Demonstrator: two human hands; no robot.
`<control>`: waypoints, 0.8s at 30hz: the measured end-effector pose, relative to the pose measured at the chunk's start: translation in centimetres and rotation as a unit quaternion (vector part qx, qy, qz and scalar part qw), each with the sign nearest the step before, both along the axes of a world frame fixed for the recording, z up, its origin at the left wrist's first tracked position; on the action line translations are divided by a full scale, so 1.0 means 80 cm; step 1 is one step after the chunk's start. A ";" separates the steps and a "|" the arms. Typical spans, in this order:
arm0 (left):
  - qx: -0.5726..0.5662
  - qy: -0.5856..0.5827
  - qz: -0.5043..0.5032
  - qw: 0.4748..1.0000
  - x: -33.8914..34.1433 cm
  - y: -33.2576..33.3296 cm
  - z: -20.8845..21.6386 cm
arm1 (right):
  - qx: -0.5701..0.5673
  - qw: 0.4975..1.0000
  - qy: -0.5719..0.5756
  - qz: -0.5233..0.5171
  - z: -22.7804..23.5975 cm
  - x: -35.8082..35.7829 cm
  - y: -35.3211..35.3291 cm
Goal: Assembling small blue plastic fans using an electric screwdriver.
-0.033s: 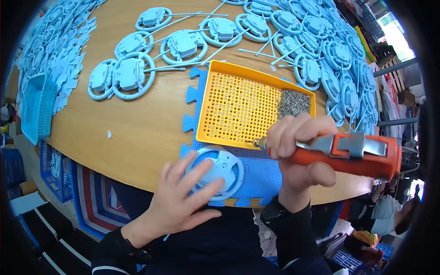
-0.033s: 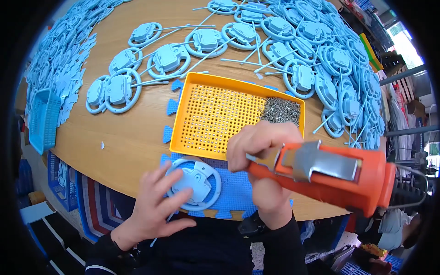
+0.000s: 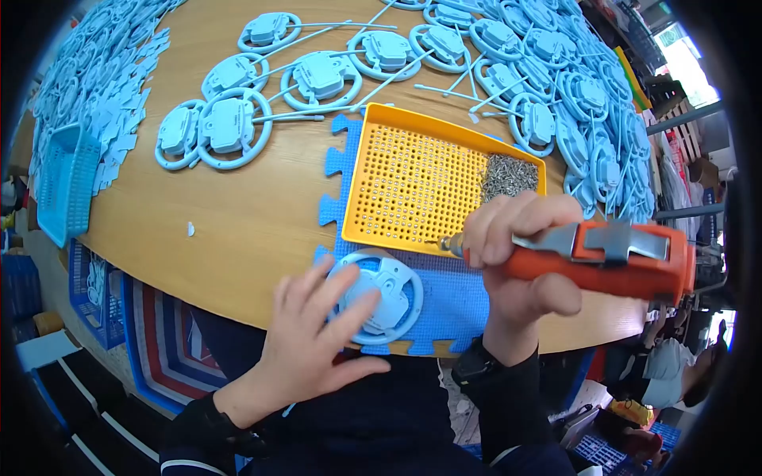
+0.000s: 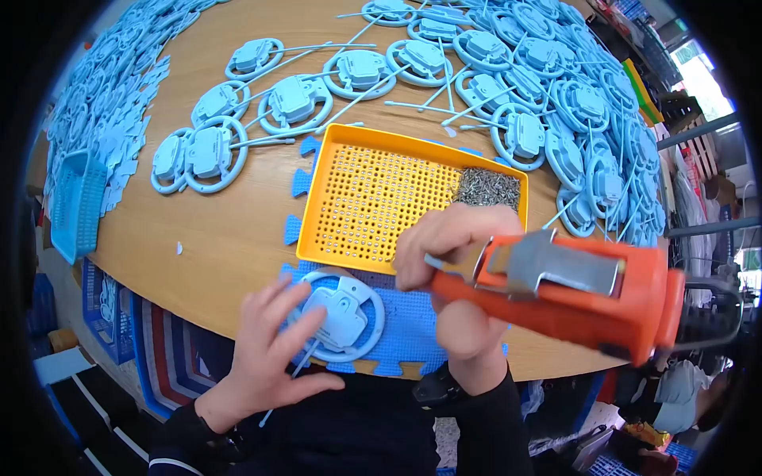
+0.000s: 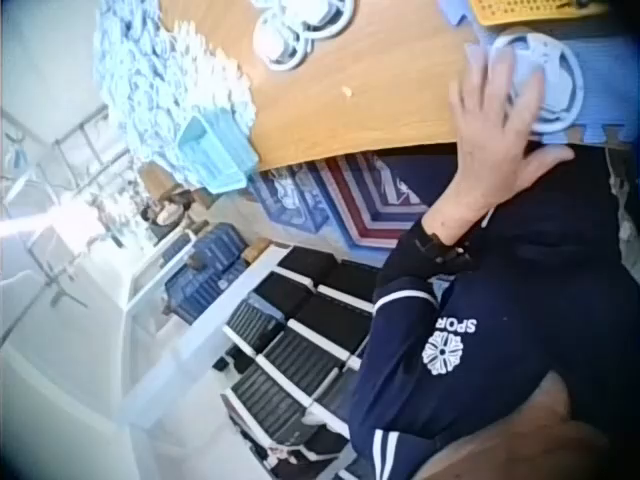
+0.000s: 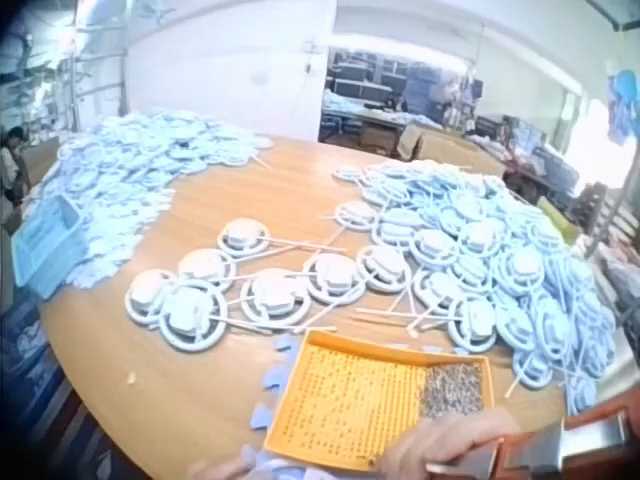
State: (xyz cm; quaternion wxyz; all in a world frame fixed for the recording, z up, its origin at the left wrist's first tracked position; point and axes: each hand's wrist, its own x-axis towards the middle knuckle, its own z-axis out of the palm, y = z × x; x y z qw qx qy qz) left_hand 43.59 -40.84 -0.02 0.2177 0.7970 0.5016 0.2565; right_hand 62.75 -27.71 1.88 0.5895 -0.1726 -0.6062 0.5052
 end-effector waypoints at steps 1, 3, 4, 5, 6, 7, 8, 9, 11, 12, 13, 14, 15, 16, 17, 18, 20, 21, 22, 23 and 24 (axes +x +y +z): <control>0.006 -0.017 0.103 0.994 0.008 -0.004 0.001 | 0.000 1.000 0.002 -0.006 0.006 0.001 0.000; 0.007 0.008 0.118 0.993 0.016 0.004 -0.001 | 0.007 0.999 0.034 -0.014 0.023 0.002 -0.004; 0.007 0.036 0.128 0.991 0.022 0.012 -0.004 | 0.008 0.999 0.033 -0.014 0.035 0.009 -0.006; 0.034 0.050 0.138 0.989 0.023 0.013 -0.010 | 0.030 0.999 0.036 0.011 0.047 0.013 -0.007; 0.032 0.053 0.145 0.987 0.023 0.013 -0.009 | 0.052 0.997 0.039 0.034 0.058 0.012 -0.011; 0.042 0.051 0.149 0.987 0.023 0.015 -0.010 | 0.038 0.997 0.035 0.048 0.066 0.009 -0.020; 0.053 0.049 0.151 0.986 0.025 0.016 -0.010 | 0.037 0.998 0.033 0.049 0.063 0.006 -0.026; 0.055 0.040 0.153 0.986 0.026 0.015 -0.011 | 0.039 0.995 0.043 0.080 0.058 0.002 -0.031; 0.054 0.043 0.160 0.985 0.026 0.013 -0.014 | 0.047 0.996 0.015 0.080 0.051 -0.015 -0.040; 0.053 0.045 0.164 0.984 0.026 0.013 -0.014 | 0.047 0.995 0.016 0.081 0.046 -0.021 -0.044; 0.053 0.045 0.165 0.984 0.026 0.012 -0.013 | 0.035 0.997 0.014 0.069 0.039 -0.026 -0.047; 0.046 0.048 0.165 0.984 0.026 0.012 -0.011 | 0.022 0.998 0.013 0.057 0.034 -0.029 -0.049; 0.039 0.052 0.165 0.984 0.027 0.012 -0.009 | 0.023 0.997 0.004 0.068 0.032 -0.027 -0.046; 0.040 0.050 0.165 0.984 0.028 0.013 -0.009 | 0.023 0.997 0.003 0.068 0.032 -0.028 -0.045; 0.041 0.049 0.164 0.984 0.029 0.014 -0.009 | 0.028 0.997 0.001 0.072 0.032 -0.028 -0.045; 0.041 0.049 0.164 0.984 0.029 0.014 -0.010 | 0.032 0.997 -0.001 0.076 0.032 -0.029 -0.044; 0.037 0.053 0.165 0.984 0.026 0.013 -0.011 | 0.023 0.996 -0.004 0.083 0.027 -0.035 -0.047; 0.034 0.056 0.164 0.984 0.025 0.013 -0.012 | 0.015 0.996 -0.007 0.090 0.025 -0.037 -0.048; 0.033 0.055 0.164 0.984 0.025 0.014 -0.010 | 0.014 0.996 -0.008 0.089 0.027 -0.037 -0.049; 0.028 0.054 0.162 0.985 0.025 0.015 -0.008 | 0.017 0.996 0.002 0.085 0.033 -0.035 -0.049; 0.023 0.054 0.159 0.986 0.025 0.016 -0.006 | 0.021 0.996 0.013 0.080 0.040 -0.033 -0.050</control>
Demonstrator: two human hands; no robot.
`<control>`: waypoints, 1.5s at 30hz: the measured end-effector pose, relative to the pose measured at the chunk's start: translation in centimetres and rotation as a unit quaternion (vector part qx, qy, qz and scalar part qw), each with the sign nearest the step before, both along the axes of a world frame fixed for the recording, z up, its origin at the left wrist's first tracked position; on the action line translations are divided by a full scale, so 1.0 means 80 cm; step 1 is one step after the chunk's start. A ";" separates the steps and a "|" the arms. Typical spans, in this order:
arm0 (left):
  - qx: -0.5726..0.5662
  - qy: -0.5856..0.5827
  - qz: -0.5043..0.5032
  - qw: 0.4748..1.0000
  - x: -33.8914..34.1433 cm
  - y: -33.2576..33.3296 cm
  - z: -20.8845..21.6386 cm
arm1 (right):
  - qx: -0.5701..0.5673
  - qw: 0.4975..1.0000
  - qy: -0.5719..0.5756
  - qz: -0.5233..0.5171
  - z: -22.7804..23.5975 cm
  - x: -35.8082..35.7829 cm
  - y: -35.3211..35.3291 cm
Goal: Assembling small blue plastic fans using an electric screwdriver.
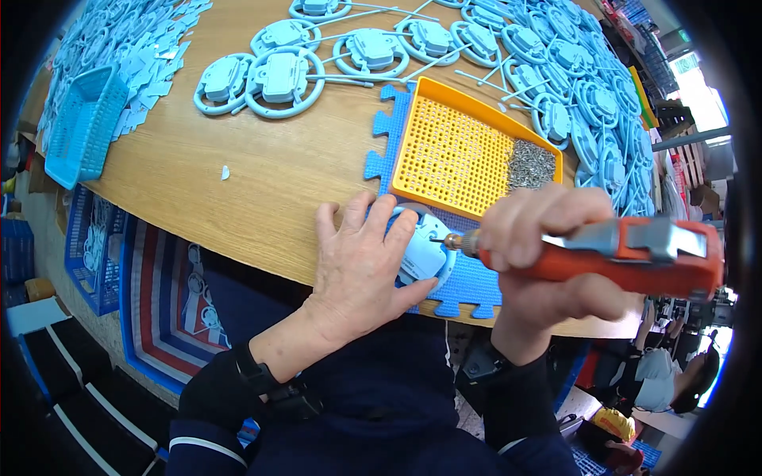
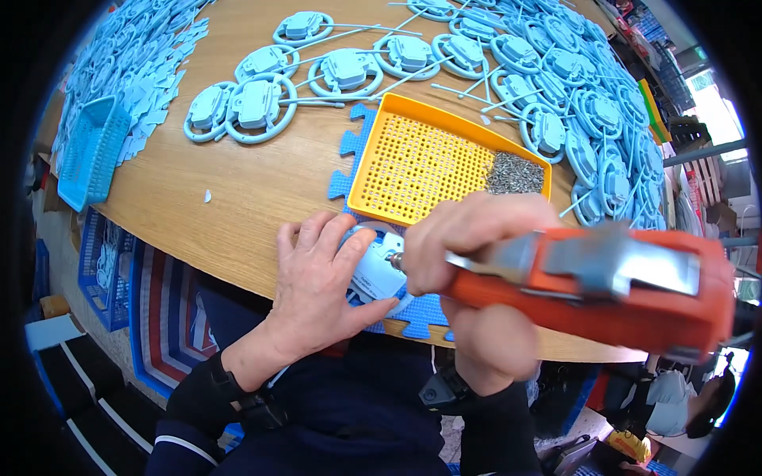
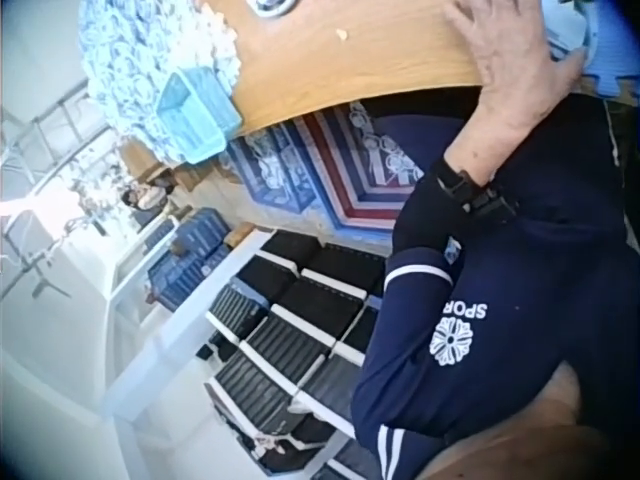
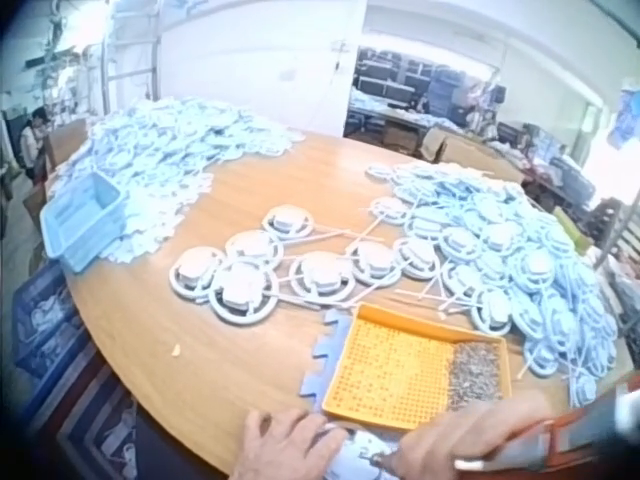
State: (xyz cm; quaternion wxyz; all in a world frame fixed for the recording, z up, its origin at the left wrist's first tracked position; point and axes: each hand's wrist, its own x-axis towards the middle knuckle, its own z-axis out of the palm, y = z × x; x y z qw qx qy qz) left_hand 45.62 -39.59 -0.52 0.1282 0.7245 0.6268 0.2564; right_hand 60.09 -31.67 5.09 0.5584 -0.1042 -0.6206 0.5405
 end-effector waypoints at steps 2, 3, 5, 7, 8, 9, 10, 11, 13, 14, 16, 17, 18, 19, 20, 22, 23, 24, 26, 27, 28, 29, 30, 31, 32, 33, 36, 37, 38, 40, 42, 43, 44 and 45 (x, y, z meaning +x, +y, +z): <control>-0.003 -0.007 -0.003 1.000 -0.001 0.000 0.001 | -0.001 1.000 0.013 -0.004 0.008 0.002 -0.002; -0.003 -0.014 -0.006 1.000 -0.001 0.000 0.001 | -0.007 1.000 0.009 0.005 0.012 0.004 -0.003; 0.026 -0.051 -0.004 0.998 -0.003 0.000 0.000 | -0.013 1.000 0.019 0.020 0.011 0.002 -0.003; 0.057 -0.086 -0.003 0.995 -0.007 0.000 -0.004 | -0.027 0.998 0.037 0.042 0.013 0.003 -0.006; 0.111 -0.096 -0.042 0.988 -0.011 0.003 -0.011 | -0.042 0.996 0.055 0.065 0.016 0.004 -0.008; 0.163 -0.104 -0.082 0.978 -0.013 0.005 -0.012 | -0.050 0.994 0.059 0.072 0.022 0.007 -0.011; 0.164 -0.100 -0.085 0.978 -0.013 0.007 -0.008 | -0.048 0.994 0.064 0.070 0.026 0.010 -0.014; 0.157 -0.110 -0.104 0.976 -0.013 0.008 -0.002 | -0.043 0.994 0.064 0.076 0.029 0.012 -0.016; 0.152 -0.119 -0.126 0.973 -0.013 0.008 0.008 | -0.043 0.995 0.060 0.070 0.031 0.015 -0.022; 0.144 -0.102 -0.135 0.975 -0.015 0.006 0.011 | -0.040 0.995 0.061 0.068 0.030 0.014 -0.026; 0.136 -0.084 -0.144 0.977 -0.014 0.003 0.014 | -0.050 0.996 0.053 0.057 0.028 0.013 -0.031; 0.130 -0.069 -0.147 0.978 -0.013 0.002 0.015 | -0.040 0.996 0.058 0.061 0.025 0.013 -0.032; 0.125 -0.055 -0.150 0.979 -0.013 0.000 0.015 | -0.040 0.996 0.060 0.061 0.024 0.015 -0.034; 0.127 -0.053 -0.151 0.979 -0.012 0.000 0.015 | -0.043 0.996 0.053 0.057 0.025 0.017 -0.035; 0.139 -0.048 -0.151 0.978 -0.010 0.000 0.013 | -0.046 0.997 0.046 0.053 0.026 0.018 -0.036; 0.152 -0.044 -0.151 0.976 -0.007 -0.002 0.013 | -0.054 0.997 0.039 0.047 0.028 0.017 -0.038; 0.151 -0.021 -0.146 0.977 -0.006 -0.002 0.014 | -0.064 0.997 0.031 0.040 0.029 0.017 -0.039; 0.150 0.002 -0.141 0.979 -0.005 -0.003 0.014 | -0.063 0.997 0.030 0.039 0.029 0.017 -0.039; 0.155 0.002 -0.127 0.980 -0.003 -0.003 0.013 | -0.052 0.998 0.026 0.031 0.027 0.014 -0.037; 0.161 0.002 -0.114 0.980 -0.002 -0.003 0.012 | -0.046 0.998 0.024 0.027 0.025 0.012 -0.034; 0.161 0.001 -0.115 0.980 -0.001 -0.002 0.010 | -0.040 0.999 0.022 0.021 0.024 0.011 -0.031; 0.156 -0.009 -0.094 0.983 0.000 -0.001 0.007 | -0.035 0.999 0.019 0.016 0.022 0.010 -0.028; 0.151 -0.018 -0.074 0.986 0.000 0.000 0.006 | -0.029 0.999 0.016 0.010 0.020 0.009 -0.024; 0.151 -0.019 -0.074 0.986 0.000 0.001 0.004 | -0.024 1.000 0.014 0.004 0.017 0.007 -0.020; 0.142 -0.046 -0.050 0.988 0.000 0.003 0.003 | -0.019 1.000 0.012 -0.001 0.014 0.006 -0.015; 0.133 -0.073 -0.026 0.988 -0.001 0.004 0.001 | -0.019 1.000 0.008 -0.003 0.009 0.006 -0.009; 0.138 -0.089 -0.022 0.986 -0.002 0.010 -0.007 | -0.032 0.999 -0.013 -0.022 0.006 0.007 -0.003; 0.136 -0.090 -0.021 0.986 -0.002 0.012 -0.009 | -0.028 0.999 -0.007 -0.023 0.004 0.007 -0.001; 0.135 -0.099 -0.020 0.986 -0.002 0.014 -0.010 | -0.024 0.999 -0.001 -0.023 0.002 0.006 0.002; 0.134 -0.110 -0.019 0.985 -0.001 0.018 -0.011 | -0.016 1.000 -0.001 -0.017 0.002 0.007 0.006; 0.130 -0.105 -0.028 0.985 0.000 0.020 -0.010 | 0.009 0.999 0.026 0.016 0.001 0.008 0.009; 0.130 -0.106 -0.028 0.985 0.001 0.021 -0.012 | 0.008 0.999 0.026 0.016 0.002 0.007 0.009; 0.138 -0.104 -0.025 0.985 0.001 0.021 -0.014 | 0.005 1.000 0.026 0.014 0.003 0.006 0.008; 0.147 -0.103 -0.022 0.984 0.001 0.022 -0.015 | 0.002 1.000 0.027 0.011 0.004 0.005 0.007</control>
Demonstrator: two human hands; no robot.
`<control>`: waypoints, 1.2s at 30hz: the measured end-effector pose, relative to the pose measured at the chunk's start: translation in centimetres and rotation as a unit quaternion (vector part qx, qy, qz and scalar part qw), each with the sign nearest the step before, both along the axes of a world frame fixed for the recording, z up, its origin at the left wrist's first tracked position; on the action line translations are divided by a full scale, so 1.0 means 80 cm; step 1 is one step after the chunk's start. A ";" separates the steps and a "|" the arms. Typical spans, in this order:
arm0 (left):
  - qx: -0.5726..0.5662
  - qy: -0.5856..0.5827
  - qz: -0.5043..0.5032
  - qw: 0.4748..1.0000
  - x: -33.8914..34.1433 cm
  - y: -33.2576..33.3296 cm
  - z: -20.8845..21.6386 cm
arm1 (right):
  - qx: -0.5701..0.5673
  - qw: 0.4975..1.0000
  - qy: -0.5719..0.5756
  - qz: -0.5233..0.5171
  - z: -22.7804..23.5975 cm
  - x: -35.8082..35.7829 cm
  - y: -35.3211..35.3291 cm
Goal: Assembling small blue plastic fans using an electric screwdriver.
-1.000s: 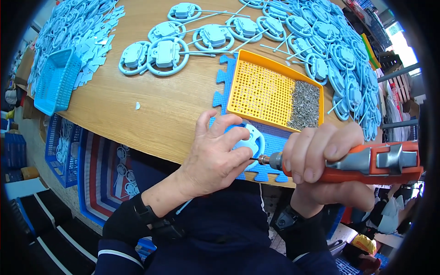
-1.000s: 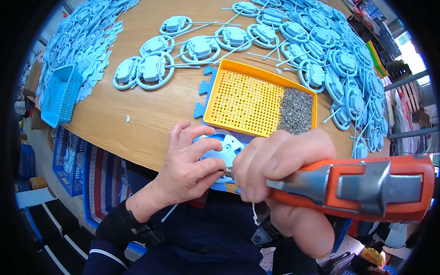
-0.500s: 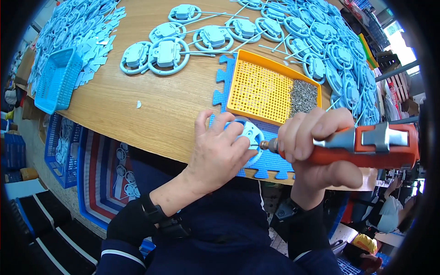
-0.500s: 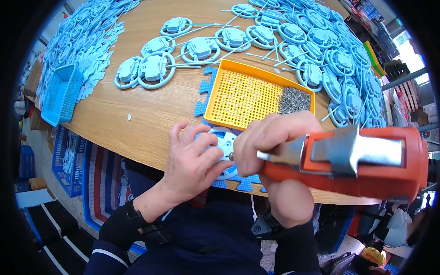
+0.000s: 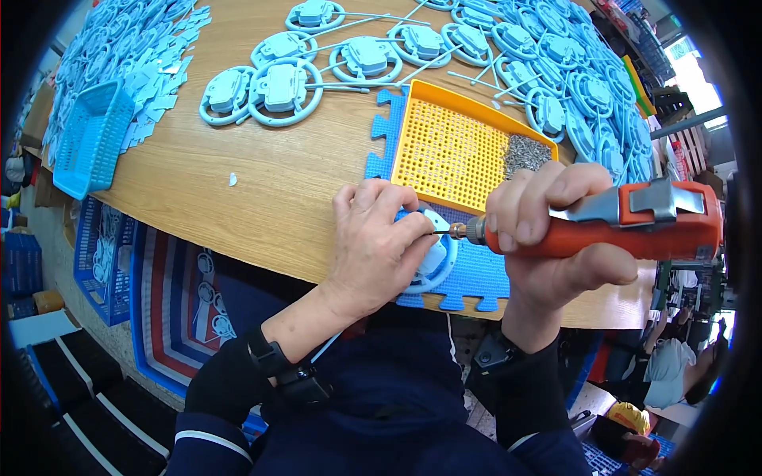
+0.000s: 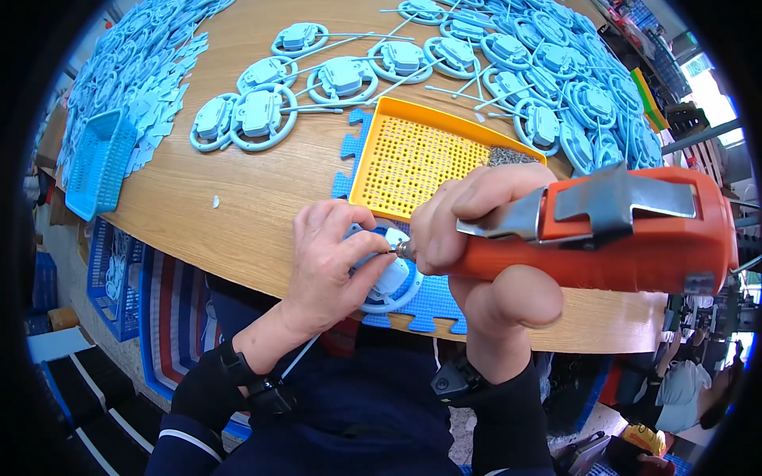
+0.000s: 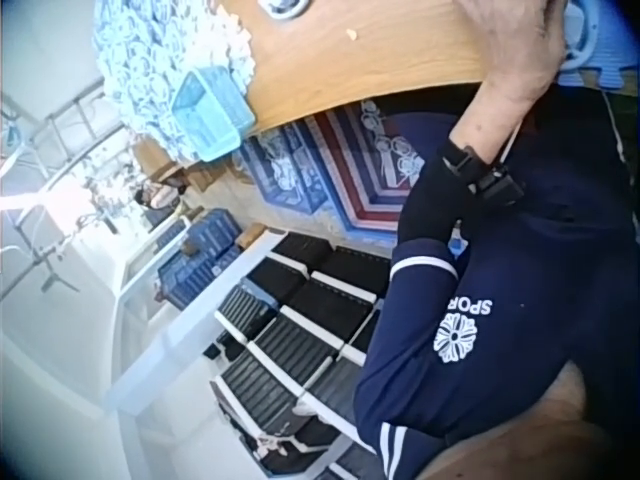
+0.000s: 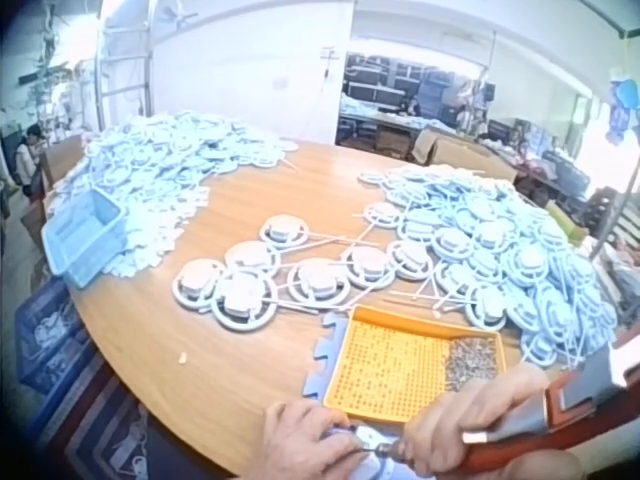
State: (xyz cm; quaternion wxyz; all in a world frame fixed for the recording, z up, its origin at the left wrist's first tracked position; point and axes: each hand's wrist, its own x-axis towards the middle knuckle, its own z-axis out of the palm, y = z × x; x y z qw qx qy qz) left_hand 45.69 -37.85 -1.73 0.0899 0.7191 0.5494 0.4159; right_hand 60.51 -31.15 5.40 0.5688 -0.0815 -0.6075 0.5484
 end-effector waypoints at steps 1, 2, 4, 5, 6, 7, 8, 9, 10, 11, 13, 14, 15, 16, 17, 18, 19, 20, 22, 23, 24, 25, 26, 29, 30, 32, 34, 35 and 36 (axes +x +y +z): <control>-0.001 0.000 -0.001 1.000 0.000 0.000 0.000 | -0.001 1.000 0.000 -0.001 -0.001 -0.001 -0.002; 0.003 0.001 0.000 1.000 0.000 0.000 0.001 | -0.009 1.000 -0.001 -0.005 -0.002 -0.002 -0.003; 0.007 0.002 0.001 1.000 0.000 -0.001 0.001 | -0.017 1.000 -0.002 -0.009 -0.003 -0.001 -0.004; 0.007 0.002 -0.003 1.000 0.000 -0.001 0.000 | -0.015 1.000 -0.005 -0.007 -0.003 0.000 -0.004; 0.008 0.001 -0.007 1.000 0.000 -0.002 -0.001 | -0.014 1.000 -0.007 -0.006 -0.003 0.000 -0.004; 0.008 0.001 -0.008 1.000 0.001 -0.002 -0.001 | -0.013 1.000 -0.008 -0.006 -0.002 0.001 -0.004; 0.016 -0.005 -0.009 1.000 0.001 -0.002 0.000 | -0.008 1.000 -0.002 -0.001 -0.001 0.002 -0.004; 0.024 -0.011 -0.010 1.000 0.002 -0.002 0.000 | -0.003 1.000 0.004 0.003 0.001 0.003 -0.004; 0.026 -0.011 -0.013 1.000 0.002 -0.002 0.000 | -0.002 1.000 0.004 0.000 0.001 0.004 -0.004; 0.032 -0.016 -0.015 0.999 0.003 -0.003 -0.001 | -0.013 1.000 0.013 0.003 0.000 0.003 -0.005; 0.039 -0.024 -0.019 0.999 0.001 -0.006 -0.001 | -0.050 0.999 0.019 0.008 -0.002 0.000 -0.010; 0.024 -0.014 -0.012 1.000 -0.002 -0.009 -0.001 | -0.048 0.999 0.020 0.012 -0.005 -0.002 -0.010; 0.010 -0.003 -0.004 1.000 -0.002 -0.010 0.000 | -0.047 0.998 0.022 0.017 -0.007 -0.003 -0.008; 0.008 0.002 -0.004 1.000 -0.001 -0.010 0.004 | -0.046 0.999 0.024 0.016 -0.003 -0.001 -0.009; 0.008 0.004 -0.005 1.000 0.000 -0.009 0.005 | -0.043 0.998 0.035 0.028 0.002 0.005 -0.008; 0.011 0.001 -0.009 1.000 0.001 -0.008 0.004 | -0.041 0.997 0.046 0.040 0.005 0.006 -0.009; 0.012 -0.003 -0.011 1.000 0.004 -0.008 0.004 | -0.041 0.997 0.048 0.042 0.005 0.006 -0.008; 0.015 -0.005 -0.013 1.000 0.005 -0.007 0.004 | -0.019 0.999 0.036 0.028 0.005 0.005 -0.007; 0.015 0.002 -0.011 1.000 0.004 -0.006 0.007 | -0.022 0.999 0.019 0.016 0.005 0.005 -0.007; 0.015 0.007 -0.012 1.000 0.004 -0.006 0.007 | -0.022 0.999 0.020 0.016 0.004 0.005 -0.007; 0.014 0.008 -0.012 1.000 0.004 -0.006 0.007 | -0.023 0.999 0.019 0.027 0.004 0.005 -0.005; 0.015 0.005 -0.017 1.000 0.001 -0.007 0.007 | -0.023 0.999 0.020 0.039 0.003 0.003 -0.004; 0.016 0.003 -0.021 1.000 -0.001 -0.008 0.007 | -0.023 0.999 0.023 0.039 0.004 0.004 -0.006; 0.022 -0.032 -0.023 0.999 0.011 -0.005 0.004 | -0.008 1.000 0.020 0.011 0.005 0.008 -0.009; 0.019 -0.022 -0.013 0.999 0.005 -0.007 0.004 | -0.011 0.999 0.026 0.015 0.002 0.002 -0.010; 0.021 -0.018 -0.016 0.999 0.000 -0.008 -0.002 | -0.034 0.999 0.023 0.021 0.001 -0.001 -0.013; 0.024 -0.014 -0.019 0.999 0.001 -0.009 -0.001 | -0.021 1.000 0.014 0.019 0.002 0.004 -0.010; 0.003 -0.020 -0.014 1.000 0.003 -0.009 0.004 | -0.009 1.000 0.006 0.016 0.003 0.005 -0.009; -0.018 -0.026 -0.009 0.999 0.004 -0.010 0.007 | -0.008 1.000 0.005 0.016 0.003 0.005 -0.009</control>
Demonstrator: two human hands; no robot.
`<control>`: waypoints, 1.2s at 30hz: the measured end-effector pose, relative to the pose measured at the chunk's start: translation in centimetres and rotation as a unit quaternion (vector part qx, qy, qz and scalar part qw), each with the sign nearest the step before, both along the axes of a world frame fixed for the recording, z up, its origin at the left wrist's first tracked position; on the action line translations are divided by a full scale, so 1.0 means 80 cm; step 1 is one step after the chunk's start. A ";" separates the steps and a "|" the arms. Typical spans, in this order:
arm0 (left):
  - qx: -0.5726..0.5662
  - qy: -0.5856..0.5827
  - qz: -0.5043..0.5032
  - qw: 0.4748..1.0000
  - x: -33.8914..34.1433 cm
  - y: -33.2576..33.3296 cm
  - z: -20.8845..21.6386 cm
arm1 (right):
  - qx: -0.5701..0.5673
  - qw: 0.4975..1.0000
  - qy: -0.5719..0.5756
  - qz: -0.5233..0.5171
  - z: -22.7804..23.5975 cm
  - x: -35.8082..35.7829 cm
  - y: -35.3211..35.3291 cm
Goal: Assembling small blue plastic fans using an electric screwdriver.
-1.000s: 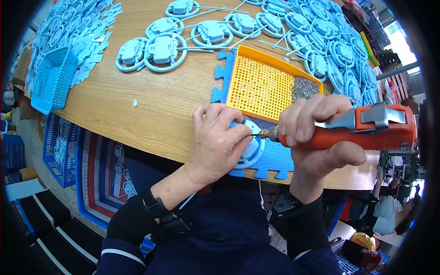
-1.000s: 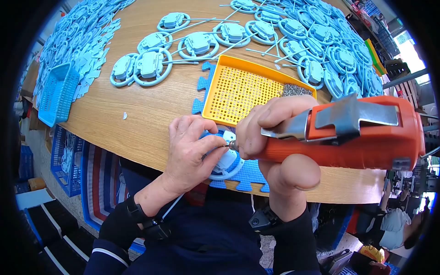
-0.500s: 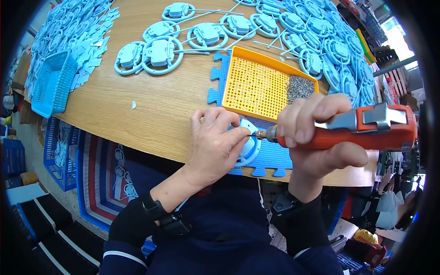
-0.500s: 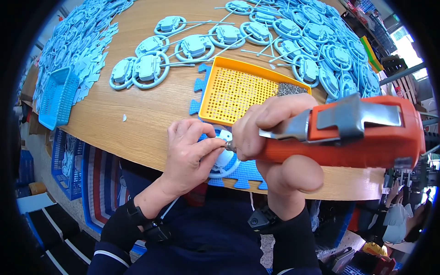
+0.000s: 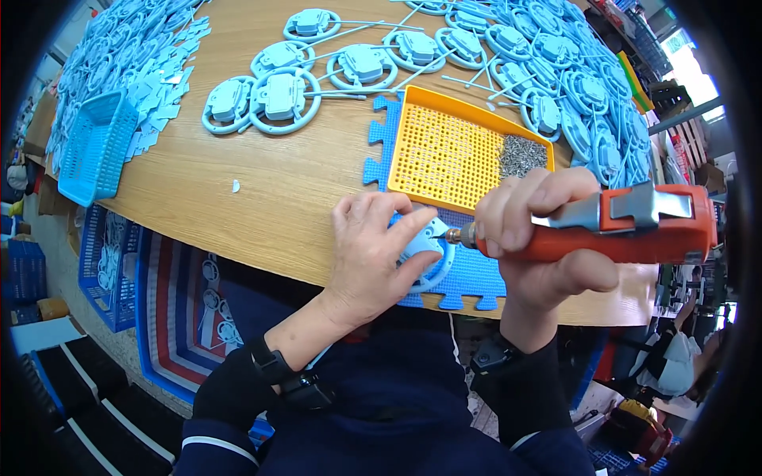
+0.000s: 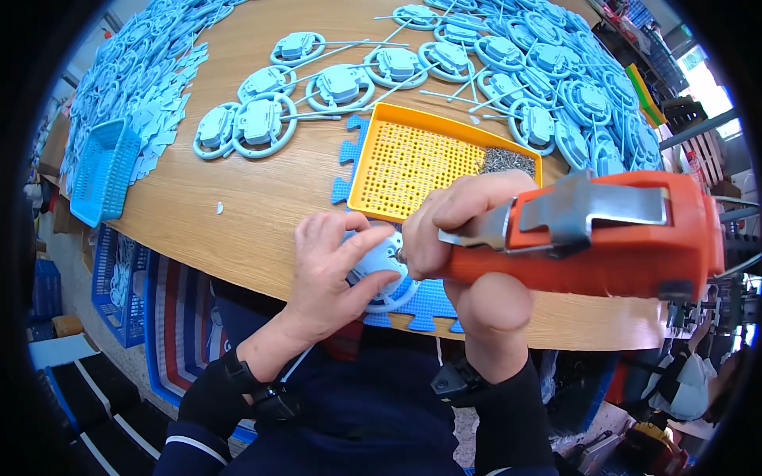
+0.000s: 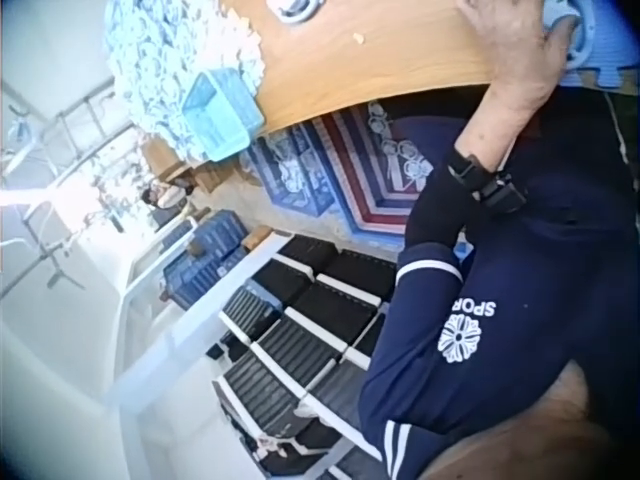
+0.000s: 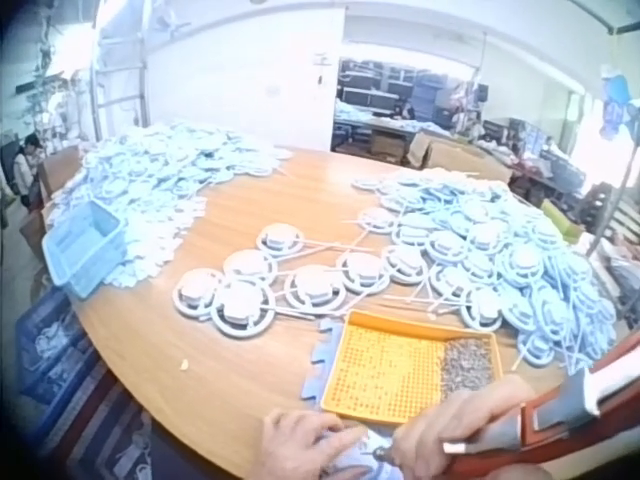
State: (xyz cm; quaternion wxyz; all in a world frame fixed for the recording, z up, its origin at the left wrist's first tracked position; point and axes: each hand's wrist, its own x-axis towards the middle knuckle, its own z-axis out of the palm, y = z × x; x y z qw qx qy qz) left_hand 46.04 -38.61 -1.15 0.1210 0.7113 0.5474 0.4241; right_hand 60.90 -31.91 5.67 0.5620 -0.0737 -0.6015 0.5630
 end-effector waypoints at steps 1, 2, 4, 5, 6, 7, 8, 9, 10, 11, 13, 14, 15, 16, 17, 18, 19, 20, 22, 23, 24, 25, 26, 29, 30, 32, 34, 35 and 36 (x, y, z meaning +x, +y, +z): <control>-0.001 0.000 0.001 1.000 -0.001 -0.001 -0.001 | -0.021 0.999 -0.022 -0.019 -0.001 -0.001 -0.002; -0.018 0.017 0.006 1.000 -0.004 -0.002 -0.003 | -0.042 0.997 -0.043 -0.039 -0.002 -0.002 -0.003; -0.036 0.032 0.010 0.999 -0.006 -0.003 -0.005 | -0.055 0.996 -0.051 -0.048 -0.004 -0.004 -0.005; -0.041 0.035 0.007 0.999 -0.006 -0.002 -0.006 | -0.068 0.994 -0.058 -0.057 -0.004 -0.005 -0.006; -0.046 0.037 0.003 0.998 -0.006 -0.002 -0.006 | -0.068 0.994 -0.059 -0.057 -0.005 -0.005 -0.006; -0.046 0.037 0.004 0.998 -0.006 -0.002 -0.007 | -0.065 0.994 -0.059 -0.059 -0.006 -0.006 -0.004; -0.051 0.037 0.001 0.998 -0.007 -0.001 -0.007 | -0.062 0.995 -0.059 -0.060 -0.008 -0.007 -0.003; -0.057 0.038 -0.002 0.998 -0.008 -0.001 -0.007 | -0.062 0.995 -0.059 -0.059 -0.009 -0.007 -0.001; -0.059 0.037 -0.002 0.998 -0.007 0.000 -0.006 | -0.064 0.994 -0.070 -0.058 -0.007 -0.005 -0.001; -0.057 0.035 -0.002 0.998 -0.006 0.000 -0.006 | -0.065 0.993 -0.081 -0.057 -0.007 -0.005 -0.001; -0.057 0.033 -0.002 0.998 -0.006 0.001 -0.007 | -0.064 0.993 -0.083 -0.059 -0.007 -0.008 -0.001; -0.057 0.034 -0.002 0.998 -0.006 0.001 -0.007 | -0.061 0.993 -0.084 -0.062 -0.008 -0.009 0.000; -0.058 0.034 -0.002 0.998 -0.006 0.000 -0.008 | -0.062 0.993 -0.084 -0.061 -0.010 -0.008 0.001; -0.059 0.034 -0.003 0.998 -0.007 0.001 -0.006 | -0.051 0.995 -0.081 -0.042 -0.012 -0.007 0.005; -0.067 0.035 -0.004 0.997 -0.006 0.000 -0.003 | -0.040 0.996 -0.078 -0.023 -0.013 -0.007 0.008; -0.075 0.035 -0.006 0.997 -0.005 0.000 -0.002 | -0.041 0.996 -0.078 -0.024 -0.014 -0.008 0.008; -0.076 0.035 -0.006 0.996 -0.004 -0.001 0.000 | -0.055 0.995 -0.080 -0.037 -0.012 -0.009 0.005; -0.076 0.039 -0.007 0.996 -0.003 -0.001 0.001 | -0.068 0.993 -0.083 -0.049 -0.011 -0.009 0.004; -0.078 0.043 -0.007 0.996 -0.002 0.000 0.001 | -0.066 0.994 -0.082 -0.037 -0.011 -0.009 0.006; -0.078 0.047 -0.006 0.996 -0.001 0.000 0.001 | -0.064 0.994 -0.081 -0.025 -0.011 -0.008 0.007; -0.077 0.050 -0.005 0.996 0.000 0.000 0.001 | -0.064 0.994 -0.081 -0.026 -0.009 -0.008 0.005; -0.077 0.051 -0.004 0.996 0.000 0.000 -0.001 | -0.082 0.991 -0.091 -0.052 -0.008 -0.011 0.002; -0.079 0.055 -0.003 0.995 0.000 0.000 -0.001 | -0.099 0.987 -0.100 -0.078 -0.007 -0.013 0.000; -0.079 0.063 -0.002 0.995 0.002 -0.002 0.005 | -0.062 0.991 -0.095 -0.065 -0.010 -0.012 -0.001; -0.081 0.066 -0.003 0.995 0.003 -0.003 0.009 | -0.055 0.992 -0.091 -0.063 -0.012 -0.013 -0.001; -0.071 0.075 0.001 0.995 0.006 -0.005 0.011 | -0.074 0.997 0.014 -0.019 -0.018 -0.014 -0.003; -0.057 0.087 0.013 0.995 0.006 -0.006 0.008 | -0.059 0.997 -0.029 -0.043 -0.015 -0.015 -0.005; -0.055 0.076 0.004 0.996 0.006 -0.008 0.004 | -0.054 0.993 -0.075 -0.071 -0.014 -0.016 -0.008; -0.052 0.065 -0.004 0.996 0.003 -0.010 0.002 | -0.051 0.993 -0.066 -0.088 -0.016 -0.019 -0.010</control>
